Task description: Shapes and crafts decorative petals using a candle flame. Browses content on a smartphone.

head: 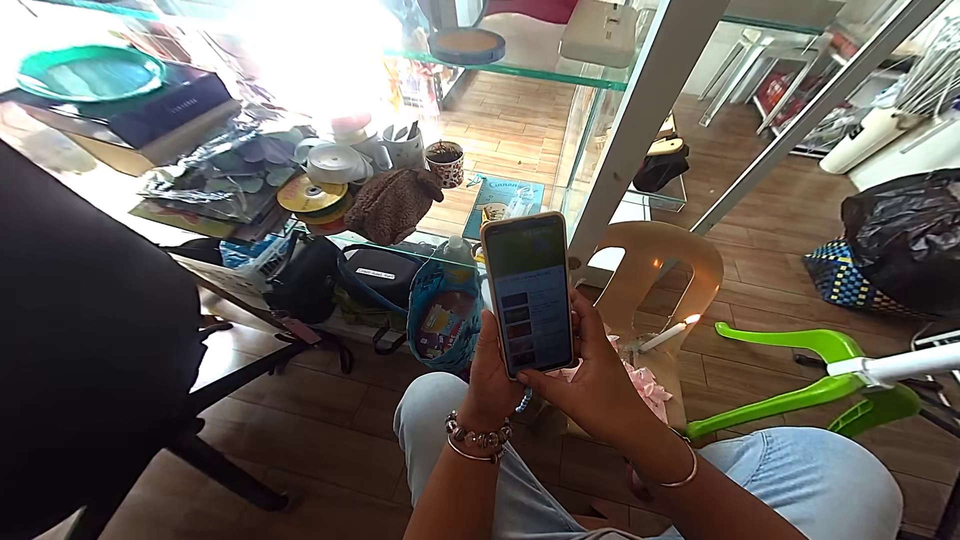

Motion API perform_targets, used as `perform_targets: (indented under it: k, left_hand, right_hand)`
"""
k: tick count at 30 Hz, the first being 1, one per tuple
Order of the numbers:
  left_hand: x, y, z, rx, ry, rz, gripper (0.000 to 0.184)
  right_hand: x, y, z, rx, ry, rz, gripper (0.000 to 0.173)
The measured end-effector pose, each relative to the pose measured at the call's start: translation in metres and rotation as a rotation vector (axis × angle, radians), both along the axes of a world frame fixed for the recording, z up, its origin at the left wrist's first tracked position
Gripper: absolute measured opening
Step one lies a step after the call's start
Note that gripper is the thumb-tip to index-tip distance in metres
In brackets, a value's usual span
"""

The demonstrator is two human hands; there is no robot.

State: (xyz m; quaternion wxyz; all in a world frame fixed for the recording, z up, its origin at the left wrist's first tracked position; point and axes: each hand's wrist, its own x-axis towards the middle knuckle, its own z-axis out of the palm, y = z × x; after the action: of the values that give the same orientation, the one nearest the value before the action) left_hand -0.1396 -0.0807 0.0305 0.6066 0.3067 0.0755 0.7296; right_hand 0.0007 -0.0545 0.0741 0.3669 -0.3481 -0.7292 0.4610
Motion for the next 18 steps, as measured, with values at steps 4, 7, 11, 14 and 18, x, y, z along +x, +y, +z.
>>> perform_targets:
  k: [4, 7, 11, 14, 18]
  left_hand:
    - [0.0004, 0.0002, 0.0004, 0.008, -0.001, -0.005, 0.051]
    - [0.0002, 0.0002, 0.0001, 0.025, -0.001, -0.013, 0.051]
    - [0.0009, 0.0003, 0.0001, 0.028, -0.007, -0.012, 0.051]
    - [0.0017, 0.0000, 0.0006, 0.018, -0.013, 0.002, 0.052]
    - [0.0020, 0.0002, 0.0019, 0.024, -0.004, 0.004, 0.051]
  right_hand:
    - [0.0000, -0.0001, -0.0002, 0.004, -0.004, -0.011, 0.105]
    - [0.0015, -0.0003, 0.0020, 0.018, -0.031, -0.008, 0.107]
    - [0.0029, -0.0005, 0.0023, 0.016, -0.034, -0.005, 0.106]
    - [0.0036, -0.0006, 0.0022, 0.036, -0.039, 0.001, 0.105]
    - [0.0089, 0.0030, 0.0052, 0.003, 0.018, 0.067, 0.099]
